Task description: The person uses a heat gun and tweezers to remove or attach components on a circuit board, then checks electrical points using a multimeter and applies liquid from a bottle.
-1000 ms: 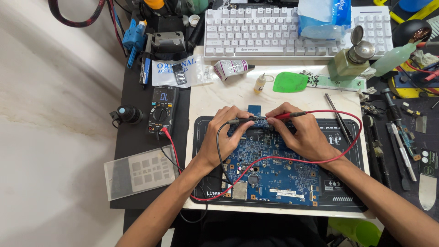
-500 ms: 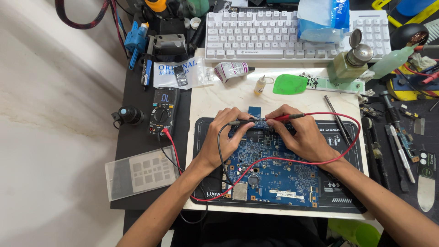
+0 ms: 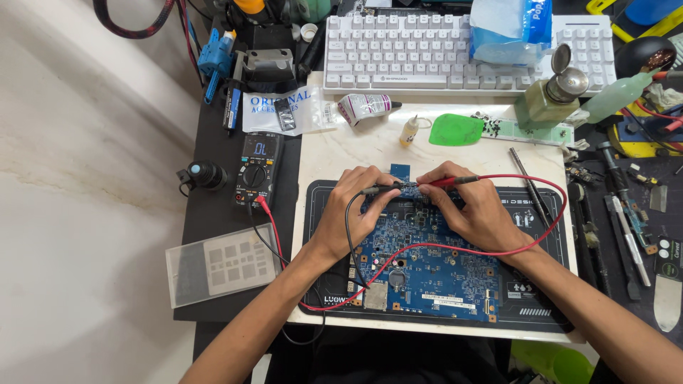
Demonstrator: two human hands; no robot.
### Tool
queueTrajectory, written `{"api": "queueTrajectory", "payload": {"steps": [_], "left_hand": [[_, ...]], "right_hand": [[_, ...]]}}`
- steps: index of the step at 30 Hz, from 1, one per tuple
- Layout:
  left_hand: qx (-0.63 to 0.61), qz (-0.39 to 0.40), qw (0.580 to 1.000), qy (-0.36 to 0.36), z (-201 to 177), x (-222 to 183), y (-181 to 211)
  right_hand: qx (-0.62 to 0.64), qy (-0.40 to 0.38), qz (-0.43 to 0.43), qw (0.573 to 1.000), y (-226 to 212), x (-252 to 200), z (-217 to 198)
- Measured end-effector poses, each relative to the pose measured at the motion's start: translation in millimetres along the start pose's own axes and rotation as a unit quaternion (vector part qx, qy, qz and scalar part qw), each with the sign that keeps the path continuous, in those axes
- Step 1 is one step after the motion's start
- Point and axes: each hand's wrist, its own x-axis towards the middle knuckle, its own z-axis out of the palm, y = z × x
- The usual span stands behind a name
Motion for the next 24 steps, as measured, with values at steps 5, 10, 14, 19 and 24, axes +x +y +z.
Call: {"api": "queueTrajectory", "payload": {"steps": [5,10,14,19,24], "left_hand": [[0.004,-0.002,1.000,-0.004,0,-1,-1],[0.001,0.007,1.000,0.001,-2,2,3],[0.004,-0.001,1.000,-0.003,-3,2,6],[-0.021,-0.019,1.000,-0.002,-4,2,10],[-0.056,-0.017,0.998,0.005,-8,3,19]], "right_hand": [[-0.010,-0.002,-0.009,1.000,-1,-1,0],[-0.010,0.006,-0.019,1.000,-4,0,-1],[0.007,-0.007,0.019,1.000,-9,4,-3],[-0.003,-0.029,0.002,1.000,-19,8,-12],[-0.113,0.000,-0.080,0.990,-41,2,-25]]}}
